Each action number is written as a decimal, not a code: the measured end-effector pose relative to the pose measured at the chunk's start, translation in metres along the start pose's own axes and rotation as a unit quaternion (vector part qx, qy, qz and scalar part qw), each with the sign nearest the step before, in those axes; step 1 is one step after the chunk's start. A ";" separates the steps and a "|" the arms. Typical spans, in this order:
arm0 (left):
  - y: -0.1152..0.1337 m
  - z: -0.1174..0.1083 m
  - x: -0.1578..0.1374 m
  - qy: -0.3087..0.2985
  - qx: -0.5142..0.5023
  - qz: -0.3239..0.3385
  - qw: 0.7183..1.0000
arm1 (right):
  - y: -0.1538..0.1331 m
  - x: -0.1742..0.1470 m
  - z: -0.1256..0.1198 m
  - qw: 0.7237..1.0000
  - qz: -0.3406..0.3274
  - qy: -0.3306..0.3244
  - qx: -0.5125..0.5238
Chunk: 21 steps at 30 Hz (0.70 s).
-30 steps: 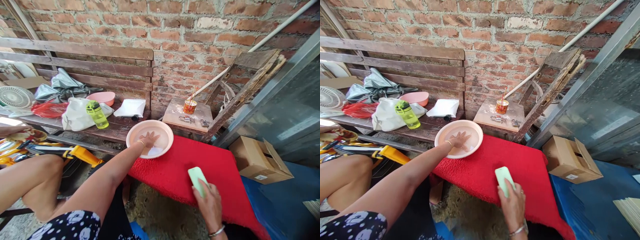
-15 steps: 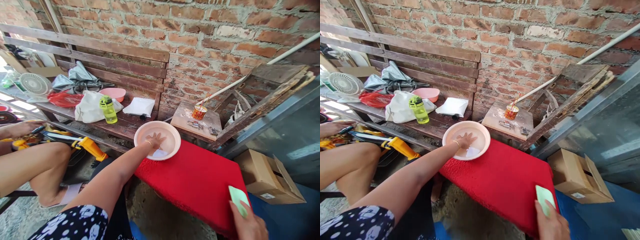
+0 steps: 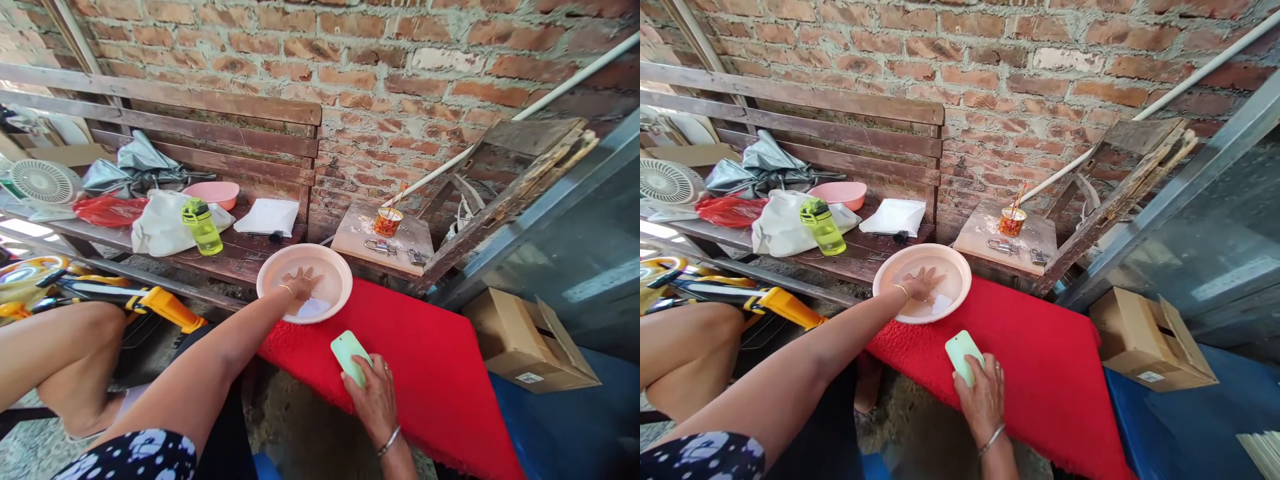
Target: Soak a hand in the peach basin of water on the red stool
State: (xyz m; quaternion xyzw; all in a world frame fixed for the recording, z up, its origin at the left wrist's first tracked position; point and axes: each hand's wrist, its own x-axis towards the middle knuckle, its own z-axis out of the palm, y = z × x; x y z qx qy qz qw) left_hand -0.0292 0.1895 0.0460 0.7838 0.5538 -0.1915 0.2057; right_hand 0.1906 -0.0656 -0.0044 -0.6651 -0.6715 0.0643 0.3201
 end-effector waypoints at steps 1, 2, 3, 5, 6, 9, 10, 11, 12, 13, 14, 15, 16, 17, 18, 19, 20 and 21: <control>0.000 0.000 0.000 -0.003 0.001 0.000 1.000 | 0.008 0.001 -0.005 1.000 0.010 -0.001 -0.010; 0.001 -0.001 0.000 -0.006 0.003 0.000 1.000 | 0.020 0.001 -0.013 0.999 0.031 0.003 -0.017; 0.001 -0.001 0.000 -0.007 0.004 -0.001 1.000 | 0.038 0.000 -0.025 0.998 0.062 0.010 -0.024; 0.001 -0.001 0.000 -0.008 0.003 -0.003 1.000 | 0.080 -0.007 -0.057 0.987 0.147 0.034 -0.045; 0.001 -0.001 0.001 -0.007 0.003 -0.005 1.000 | 0.102 -0.012 -0.076 0.976 0.201 0.050 -0.064; 0.001 0.000 0.003 -0.008 0.001 -0.012 1.000 | 0.156 -0.034 -0.129 0.919 0.363 0.089 -0.127; 0.001 0.001 0.003 -0.008 -0.002 -0.013 1.000 | 0.166 -0.041 -0.142 0.898 0.401 0.103 -0.151; 0.001 0.001 0.003 -0.006 -0.007 -0.013 1.000 | 0.171 -0.046 -0.151 0.883 0.422 0.114 -0.170; 0.001 0.001 0.003 -0.003 -0.013 -0.011 1.000 | 0.171 -0.048 -0.156 0.877 0.426 0.124 -0.182; 0.001 0.000 0.003 -0.001 -0.018 -0.009 1.000 | 0.166 -0.047 -0.155 0.882 0.416 0.129 -0.180; 0.001 0.000 0.002 0.000 -0.019 -0.007 1.000 | 0.156 -0.044 -0.149 0.895 0.394 0.130 -0.164; 0.001 0.000 0.002 -0.001 -0.017 -0.006 1.000 | 0.141 -0.038 -0.139 0.914 0.361 0.127 -0.132; 0.001 0.000 0.001 -0.003 -0.013 -0.006 1.000 | 0.123 -0.031 -0.124 0.936 0.319 0.118 -0.088; 0.000 0.000 0.001 -0.007 -0.006 -0.007 1.000 | 0.103 -0.022 -0.107 0.953 0.276 0.114 -0.040; 0.000 0.001 0.002 -0.010 0.002 -0.009 1.000 | 0.082 -0.014 -0.088 0.969 0.228 0.098 0.004; -0.001 0.001 0.002 -0.011 0.007 -0.009 1.000 | 0.062 -0.006 -0.069 0.981 0.175 0.069 0.039; -0.002 0.002 0.002 -0.009 0.008 -0.009 1.000 | 0.043 0.000 -0.051 0.989 0.129 0.036 0.058; -0.003 0.002 0.003 -0.006 0.005 -0.007 1.000 | 0.027 0.006 -0.036 0.994 0.090 0.007 0.066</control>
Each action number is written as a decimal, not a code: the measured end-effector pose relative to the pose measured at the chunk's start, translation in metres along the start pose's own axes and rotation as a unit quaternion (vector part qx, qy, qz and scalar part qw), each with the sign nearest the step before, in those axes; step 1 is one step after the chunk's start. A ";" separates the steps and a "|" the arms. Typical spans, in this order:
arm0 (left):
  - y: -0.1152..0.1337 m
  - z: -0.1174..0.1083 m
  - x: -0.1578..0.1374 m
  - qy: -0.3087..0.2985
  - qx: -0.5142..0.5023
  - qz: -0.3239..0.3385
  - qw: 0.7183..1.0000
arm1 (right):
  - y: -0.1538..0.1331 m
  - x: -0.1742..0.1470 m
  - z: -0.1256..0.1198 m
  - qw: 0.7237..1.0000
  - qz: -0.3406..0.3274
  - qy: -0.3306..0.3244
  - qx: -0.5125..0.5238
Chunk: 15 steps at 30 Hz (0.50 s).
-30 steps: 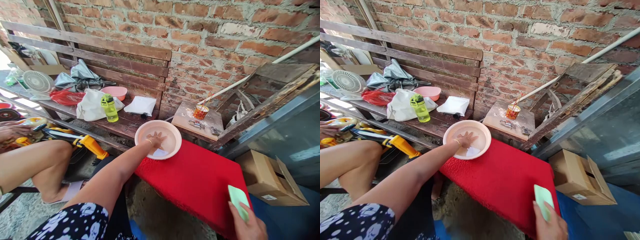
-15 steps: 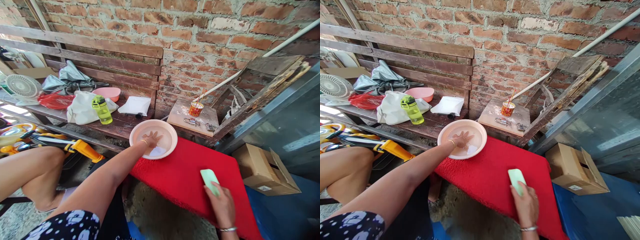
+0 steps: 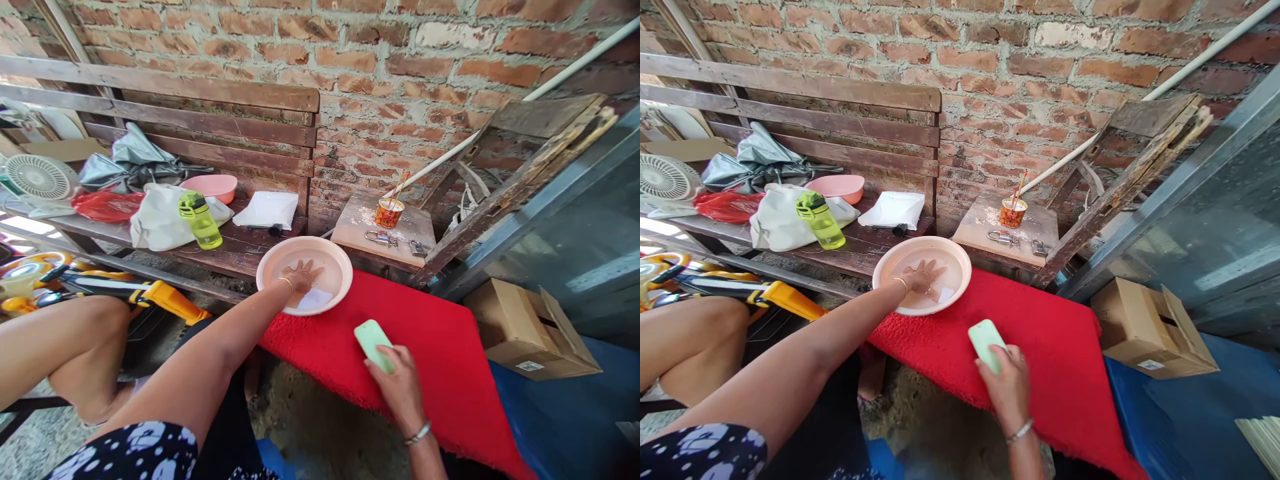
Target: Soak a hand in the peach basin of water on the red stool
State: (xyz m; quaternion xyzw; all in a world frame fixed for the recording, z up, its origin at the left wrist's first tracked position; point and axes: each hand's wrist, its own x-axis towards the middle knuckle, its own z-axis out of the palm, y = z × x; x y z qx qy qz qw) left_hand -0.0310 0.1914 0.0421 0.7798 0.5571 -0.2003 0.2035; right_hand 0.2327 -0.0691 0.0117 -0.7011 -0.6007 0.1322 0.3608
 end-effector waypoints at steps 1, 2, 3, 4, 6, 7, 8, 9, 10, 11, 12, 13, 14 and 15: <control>-0.001 0.000 0.000 0.004 -0.005 0.002 1.000 | -0.011 0.002 0.014 0.999 -0.030 -0.025 -0.003; -0.001 0.001 0.001 0.008 -0.010 0.003 1.000 | -0.017 0.005 0.024 0.998 -0.051 -0.042 -0.013; -0.001 0.000 0.001 0.008 -0.012 0.003 1.000 | -0.018 0.008 0.029 0.997 -0.063 -0.047 -0.025; -0.001 0.000 0.000 0.004 -0.010 0.002 1.000 | -0.014 0.011 0.029 0.996 -0.067 -0.044 -0.038; 0.000 -0.002 -0.001 -0.005 -0.003 0.003 1.000 | 0.009 0.018 0.015 0.996 -0.047 -0.016 -0.069; 0.001 -0.002 -0.002 -0.008 -0.001 0.005 1.000 | 0.025 0.020 0.001 0.996 -0.022 0.007 -0.091; 0.001 -0.003 -0.002 -0.008 -0.002 0.007 1.000 | 0.045 0.021 -0.016 0.993 0.014 0.032 -0.115; 0.001 -0.003 -0.002 -0.006 -0.004 0.009 1.000 | 0.065 0.020 -0.036 0.986 0.061 0.060 -0.145; 0.002 -0.003 -0.002 -0.004 -0.007 0.008 1.000 | 0.084 0.017 -0.057 0.974 0.117 0.083 -0.176; 0.002 -0.003 -0.002 -0.001 -0.010 0.006 1.000 | 0.103 0.012 -0.079 0.957 0.181 0.099 -0.205; 0.002 -0.003 -0.001 0.001 -0.013 0.004 1.000 | 0.118 0.006 -0.100 0.935 0.244 0.111 -0.230; 0.002 -0.002 -0.001 0.002 -0.015 0.002 1.000 | 0.130 0.000 -0.118 0.913 0.301 0.119 -0.250; 0.002 -0.002 -0.001 0.003 -0.017 0.001 1.000 | 0.139 -0.006 -0.131 0.891 0.348 0.126 -0.262; 0.002 -0.002 -0.001 0.003 -0.018 0.001 1.000 | 0.142 -0.011 -0.140 0.877 0.377 0.132 -0.267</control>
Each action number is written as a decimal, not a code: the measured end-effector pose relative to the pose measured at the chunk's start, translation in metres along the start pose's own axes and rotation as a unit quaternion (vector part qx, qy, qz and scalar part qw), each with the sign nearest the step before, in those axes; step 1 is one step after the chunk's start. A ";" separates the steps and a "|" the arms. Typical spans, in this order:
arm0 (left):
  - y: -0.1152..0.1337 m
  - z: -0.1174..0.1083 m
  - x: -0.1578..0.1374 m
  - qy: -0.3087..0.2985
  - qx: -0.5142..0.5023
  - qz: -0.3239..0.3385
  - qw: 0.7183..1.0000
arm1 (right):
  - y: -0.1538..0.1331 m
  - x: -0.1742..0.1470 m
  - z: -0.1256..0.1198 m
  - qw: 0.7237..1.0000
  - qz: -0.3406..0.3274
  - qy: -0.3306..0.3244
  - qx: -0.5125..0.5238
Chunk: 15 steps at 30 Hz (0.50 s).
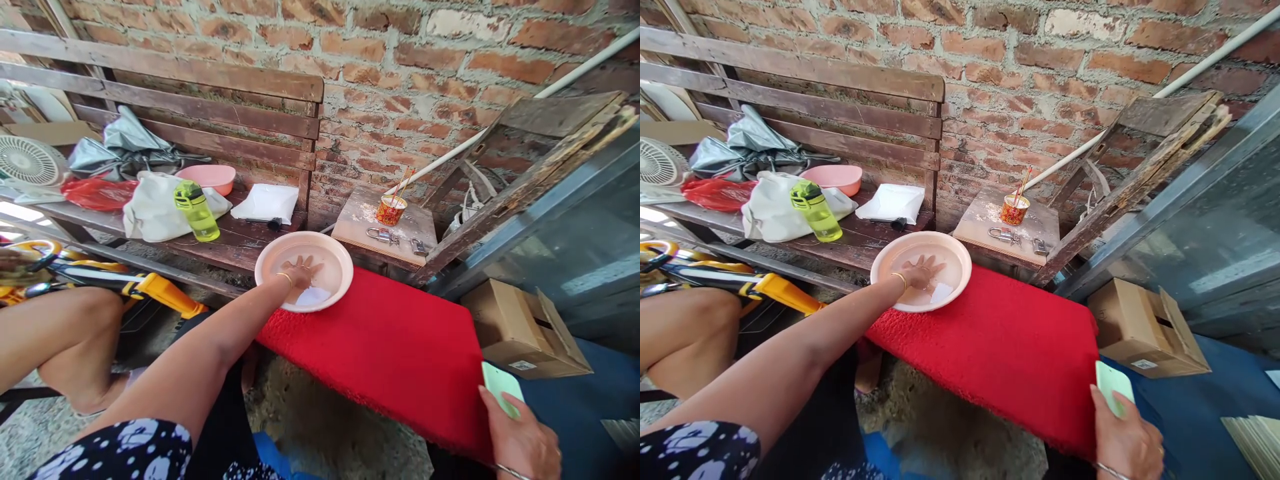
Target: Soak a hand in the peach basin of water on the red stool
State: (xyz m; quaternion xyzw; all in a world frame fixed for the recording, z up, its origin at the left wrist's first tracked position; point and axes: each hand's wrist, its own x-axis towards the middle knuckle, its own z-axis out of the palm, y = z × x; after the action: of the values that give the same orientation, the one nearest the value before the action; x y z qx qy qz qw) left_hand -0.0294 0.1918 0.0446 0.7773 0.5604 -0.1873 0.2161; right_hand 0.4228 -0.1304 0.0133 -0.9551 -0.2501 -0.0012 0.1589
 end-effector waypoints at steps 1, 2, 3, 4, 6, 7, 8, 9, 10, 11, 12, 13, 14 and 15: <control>0.000 0.000 0.000 0.000 0.000 0.001 1.000 | 0.003 -0.002 -0.003 1.000 0.011 0.004 0.003; 0.001 0.000 -0.001 0.001 0.001 0.002 1.000 | -0.001 -0.007 -0.003 1.000 0.000 0.008 0.019; 0.001 -0.001 -0.002 0.000 0.003 0.002 1.000 | -0.011 -0.016 -0.001 0.998 -0.031 0.010 0.049; 0.001 -0.001 -0.002 0.000 0.006 0.002 1.000 | -0.026 -0.028 0.004 0.993 -0.073 0.008 0.089; 0.001 0.000 -0.003 -0.002 0.011 0.001 1.000 | -0.065 -0.057 0.018 0.968 -0.170 -0.020 0.182; 0.001 0.000 -0.003 -0.001 0.011 0.001 1.000 | -0.087 -0.073 0.026 0.949 -0.215 -0.049 0.225; 0.000 0.001 -0.003 0.001 0.009 0.001 1.000 | -0.108 -0.089 0.034 0.926 -0.265 -0.080 0.255; 0.000 0.001 -0.003 0.004 0.006 0.002 1.000 | -0.127 -0.104 0.041 0.906 -0.310 -0.103 0.269; -0.001 0.002 -0.003 0.007 0.003 0.003 1.000 | -0.143 -0.116 0.048 0.889 -0.349 -0.120 0.273; -0.002 0.002 -0.002 0.008 0.003 0.004 1.000 | -0.156 -0.125 0.053 0.876 -0.380 -0.129 0.268; -0.002 0.002 -0.003 0.008 0.007 0.005 1.000 | -0.165 -0.130 0.057 0.868 -0.402 -0.130 0.260; -0.002 0.002 -0.003 0.005 0.013 0.004 1.000 | -0.171 -0.131 0.060 0.866 -0.413 -0.129 0.251; -0.002 0.001 -0.003 0.000 0.021 0.004 1.000 | -0.173 -0.127 0.061 0.867 -0.416 -0.126 0.243; -0.002 0.001 -0.004 -0.005 0.027 0.004 1.000 | -0.171 -0.120 0.061 0.871 -0.413 -0.124 0.234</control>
State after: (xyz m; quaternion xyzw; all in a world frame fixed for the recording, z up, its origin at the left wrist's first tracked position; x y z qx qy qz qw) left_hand -0.0321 0.1888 0.0459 0.7842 0.5509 -0.2057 0.1982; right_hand 0.2315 -0.0278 -0.0028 -0.6920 -0.6321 0.1102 0.3308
